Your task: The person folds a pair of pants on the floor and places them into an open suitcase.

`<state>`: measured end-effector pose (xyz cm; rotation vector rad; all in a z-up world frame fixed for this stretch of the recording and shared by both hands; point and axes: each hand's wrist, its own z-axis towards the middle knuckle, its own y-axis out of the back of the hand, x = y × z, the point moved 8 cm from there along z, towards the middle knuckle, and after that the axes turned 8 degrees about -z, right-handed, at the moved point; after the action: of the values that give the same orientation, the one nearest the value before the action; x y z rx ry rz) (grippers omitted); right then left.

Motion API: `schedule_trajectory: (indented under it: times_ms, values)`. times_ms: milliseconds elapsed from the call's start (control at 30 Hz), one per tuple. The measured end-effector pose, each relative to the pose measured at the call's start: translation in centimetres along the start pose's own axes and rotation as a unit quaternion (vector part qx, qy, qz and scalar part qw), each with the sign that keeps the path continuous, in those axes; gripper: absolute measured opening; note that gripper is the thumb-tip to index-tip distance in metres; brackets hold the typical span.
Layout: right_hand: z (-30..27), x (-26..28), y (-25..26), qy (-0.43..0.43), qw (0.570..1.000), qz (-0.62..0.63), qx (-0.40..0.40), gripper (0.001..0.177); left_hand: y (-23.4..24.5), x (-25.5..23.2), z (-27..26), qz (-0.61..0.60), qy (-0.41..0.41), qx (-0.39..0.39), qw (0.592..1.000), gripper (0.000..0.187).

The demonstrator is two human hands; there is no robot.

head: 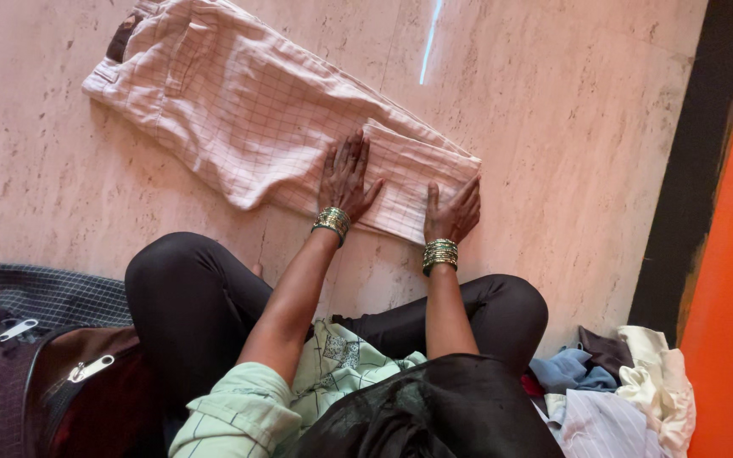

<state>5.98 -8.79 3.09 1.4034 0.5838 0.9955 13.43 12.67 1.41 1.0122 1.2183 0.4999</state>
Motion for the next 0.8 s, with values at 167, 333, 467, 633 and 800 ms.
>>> schedule_trajectory:
  times_ms: [167, 333, 467, 633, 800]
  values:
    - [-0.6, -1.6, 1.0, -0.061, 0.981, 0.181, -0.042, 0.085, -2.7, 1.1, -3.7, 0.057, 0.037, -0.077, 0.995, 0.063]
    - [-0.1, -3.6, 0.1, -0.167, 0.908, 0.369, 0.112, 0.061, -2.9, 1.2, -3.8, -0.03, 0.026, -0.074, 0.996, 0.067]
    - [-0.6, -3.9, 0.9, -0.203, 0.753, 0.602, 0.17, 0.048, -3.6, 0.4, -3.4, -0.062, 0.001, -0.031, 0.998, 0.066]
    - [-0.7, -1.6, 9.6, -0.175, 0.709, 0.663, 0.162, 0.049, -7.8, -1.9, -4.7, -0.213, 0.029, 0.077, 0.974, 0.067]
    - [-0.2, 5.4, 12.4, -0.097, 0.722, 0.674, 0.119, 0.081, -16.9, -2.2, -8.4, -0.477, 0.184, 0.182, 0.84, 0.066]
